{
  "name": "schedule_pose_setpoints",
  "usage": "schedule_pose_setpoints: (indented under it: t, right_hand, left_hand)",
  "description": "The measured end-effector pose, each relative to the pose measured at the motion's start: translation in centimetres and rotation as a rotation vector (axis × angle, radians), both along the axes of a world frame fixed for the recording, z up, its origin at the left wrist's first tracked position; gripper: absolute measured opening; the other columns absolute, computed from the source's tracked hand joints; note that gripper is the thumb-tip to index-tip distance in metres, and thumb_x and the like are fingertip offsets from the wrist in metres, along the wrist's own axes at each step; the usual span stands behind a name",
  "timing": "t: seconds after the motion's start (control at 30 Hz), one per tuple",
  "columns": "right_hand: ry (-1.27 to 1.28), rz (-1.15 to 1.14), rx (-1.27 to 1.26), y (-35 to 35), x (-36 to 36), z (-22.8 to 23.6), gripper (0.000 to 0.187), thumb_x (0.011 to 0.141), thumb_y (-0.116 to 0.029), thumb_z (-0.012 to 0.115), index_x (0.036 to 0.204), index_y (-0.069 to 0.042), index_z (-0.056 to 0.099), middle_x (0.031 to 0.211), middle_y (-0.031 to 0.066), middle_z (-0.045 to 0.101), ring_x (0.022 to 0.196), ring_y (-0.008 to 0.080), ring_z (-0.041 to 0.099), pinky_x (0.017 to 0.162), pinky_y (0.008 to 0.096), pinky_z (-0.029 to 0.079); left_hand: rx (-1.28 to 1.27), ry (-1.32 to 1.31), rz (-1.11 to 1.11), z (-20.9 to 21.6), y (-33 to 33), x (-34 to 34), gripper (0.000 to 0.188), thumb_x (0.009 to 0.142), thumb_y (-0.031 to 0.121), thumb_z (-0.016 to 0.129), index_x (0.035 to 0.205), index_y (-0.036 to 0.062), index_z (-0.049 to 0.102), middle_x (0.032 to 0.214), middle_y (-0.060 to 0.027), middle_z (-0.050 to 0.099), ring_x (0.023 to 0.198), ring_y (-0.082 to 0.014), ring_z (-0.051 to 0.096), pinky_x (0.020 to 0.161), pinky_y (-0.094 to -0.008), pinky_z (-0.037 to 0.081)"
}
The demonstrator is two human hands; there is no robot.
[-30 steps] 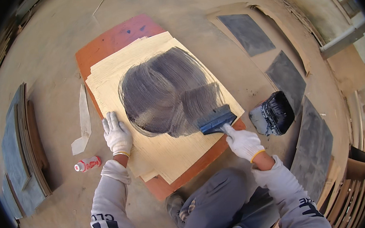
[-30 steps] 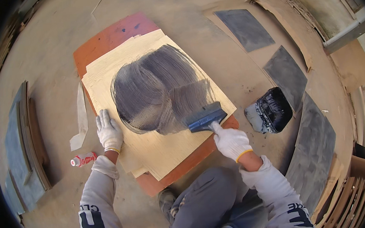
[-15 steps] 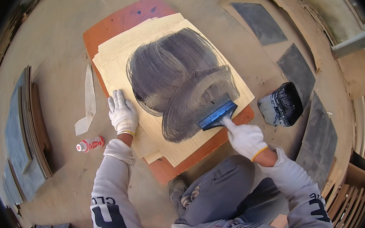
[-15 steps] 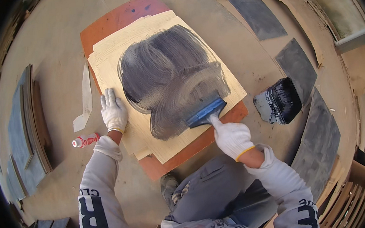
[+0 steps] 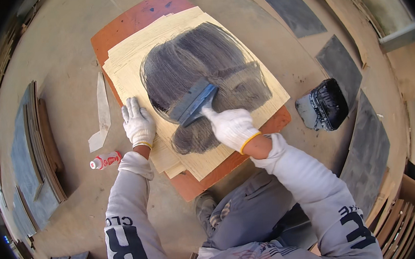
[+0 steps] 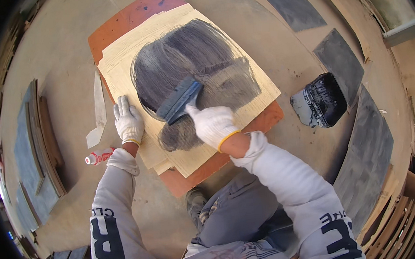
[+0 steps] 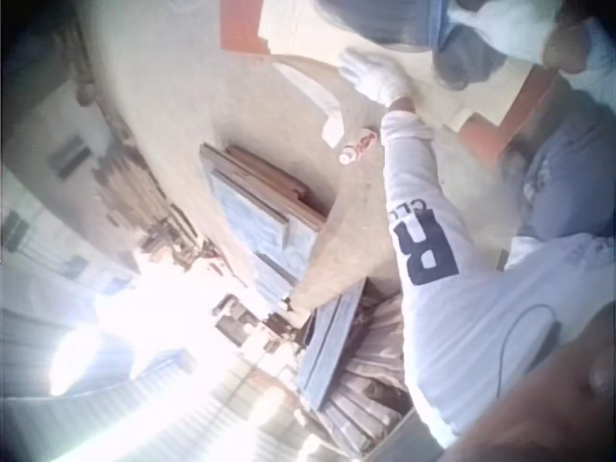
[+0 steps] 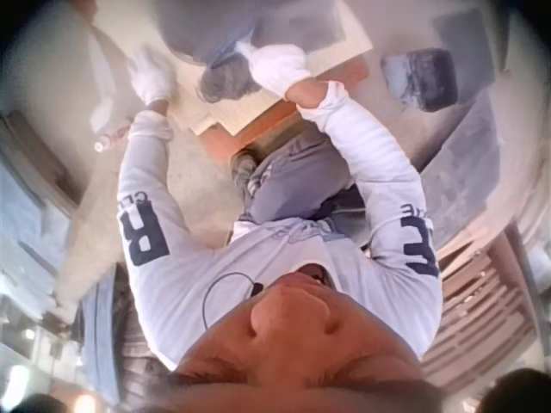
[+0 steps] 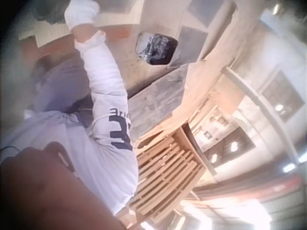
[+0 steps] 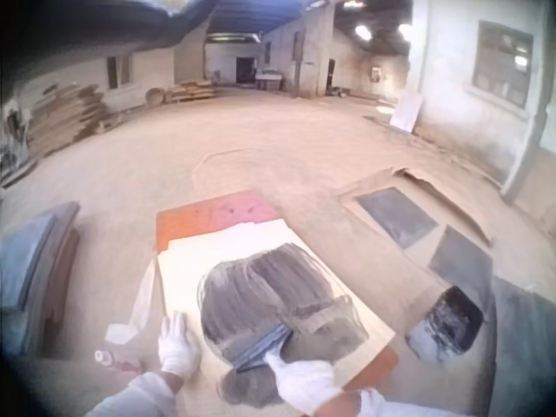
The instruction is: The person applies dark paint to rectangular wooden boards using a brush, working one at a time on a low table. They repeatedly dip the brush into a paint container, spread paint across each board, then set the finished board aside on the floor.
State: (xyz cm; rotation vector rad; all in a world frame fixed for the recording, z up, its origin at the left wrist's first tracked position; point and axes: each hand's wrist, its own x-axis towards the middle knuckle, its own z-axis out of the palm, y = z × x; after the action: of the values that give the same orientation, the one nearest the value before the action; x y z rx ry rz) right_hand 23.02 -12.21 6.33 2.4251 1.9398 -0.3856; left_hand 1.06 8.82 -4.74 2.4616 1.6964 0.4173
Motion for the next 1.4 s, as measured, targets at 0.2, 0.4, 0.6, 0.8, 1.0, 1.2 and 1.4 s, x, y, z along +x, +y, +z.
schedule_pose_setpoints:
  t: [0.2,0.4,0.6,0.8,1.0,1.2,1.4]
  right_hand:
    - [-0.045,0.153,-0.18,-12.2,1.7,4.1,0.051,0.097,-0.018,0.059,0.147,-0.022,0.059,0.073,0.0103,0.071,0.061,0.0306,0.07,0.053,0.0496,0.053]
    - [-0.257,0.0,0.013,-14.8,3.9,3.1,0.053,0.091,-0.02,0.066,0.144,-0.023,0.063,0.06,0.0067,0.061,0.051,0.0261,0.064,0.047,0.0465,0.047]
    - [-0.094,-0.068,-0.06,-15.8,1.4,3.1,0.05,0.095,-0.022,0.062,0.144,-0.024,0.062,0.065,0.0116,0.066,0.055,0.0315,0.066,0.053,0.0493,0.051]
    - [-0.127,-0.325,0.001,-13.3,11.4,2.7,0.037,0.099,-0.027,0.056,0.135,-0.019,0.063,0.071,0.0159,0.07,0.066,0.0392,0.07,0.06,0.0551,0.053]
    - [-0.026,-0.245,-0.163,-10.2,9.4,4.1,0.044,0.098,-0.033,0.061,0.142,-0.03,0.061,0.08,0.0162,0.073,0.071,0.0374,0.071,0.067,0.0529,0.056]
    - [0.004,-0.291,-0.082,5.6,13.7,3.2,0.044,0.102,-0.035,0.051,0.144,-0.025,0.059,0.105,0.0196,0.076,0.099,0.0389,0.073,0.087,0.0527,0.056]
    - [0.163,-0.07,-0.202,16.0,6.7,3.4,0.043,0.104,-0.019,0.042,0.143,-0.02,0.059,0.109,0.02,0.076,0.103,0.0379,0.074,0.088,0.0518,0.057]
  left_hand:
    - [0.013,0.019,0.021,-0.4,0.3,-1.8,0.057,0.105,0.03,0.045,0.159,0.012,0.045,0.167,-0.0117,0.041,0.153,-0.0408,0.037,0.119,-0.0514,0.038]
    - [0.002,0.019,0.012,-0.6,0.2,-1.1,0.057,0.106,0.029,0.044,0.16,0.0121,0.043,0.168,-0.0096,0.04,0.154,-0.038,0.035,0.119,-0.0503,0.038]
    - [0.053,0.023,-0.017,-1.2,0.7,-2.4,0.056,0.106,0.028,0.044,0.158,0.0102,0.045,0.166,-0.011,0.043,0.153,-0.0412,0.037,0.12,-0.0497,0.038]
    - [0.012,0.014,-0.022,-1.2,0.2,-0.6,0.056,0.106,0.028,0.043,0.16,0.0111,0.043,0.168,-0.0099,0.04,0.154,-0.0398,0.036,0.12,-0.0497,0.038]
    - [-0.054,-0.009,0.052,0.0,0.4,-1.4,0.056,0.106,0.029,0.044,0.159,0.0132,0.045,0.168,-0.0091,0.04,0.154,-0.0399,0.036,0.12,-0.05,0.039]
    - [-0.15,-0.037,0.25,0.3,-0.1,-0.3,0.061,0.106,0.039,0.046,0.163,0.017,0.038,0.171,-0.0234,0.026,0.15,-0.0477,0.037,0.119,-0.0522,0.04]
    - [-0.24,-0.064,0.258,1.7,-0.5,-0.2,0.066,0.106,0.038,0.044,0.163,0.0048,0.033,0.168,-0.0296,0.029,0.145,-0.0499,0.042,0.116,-0.0544,0.041]
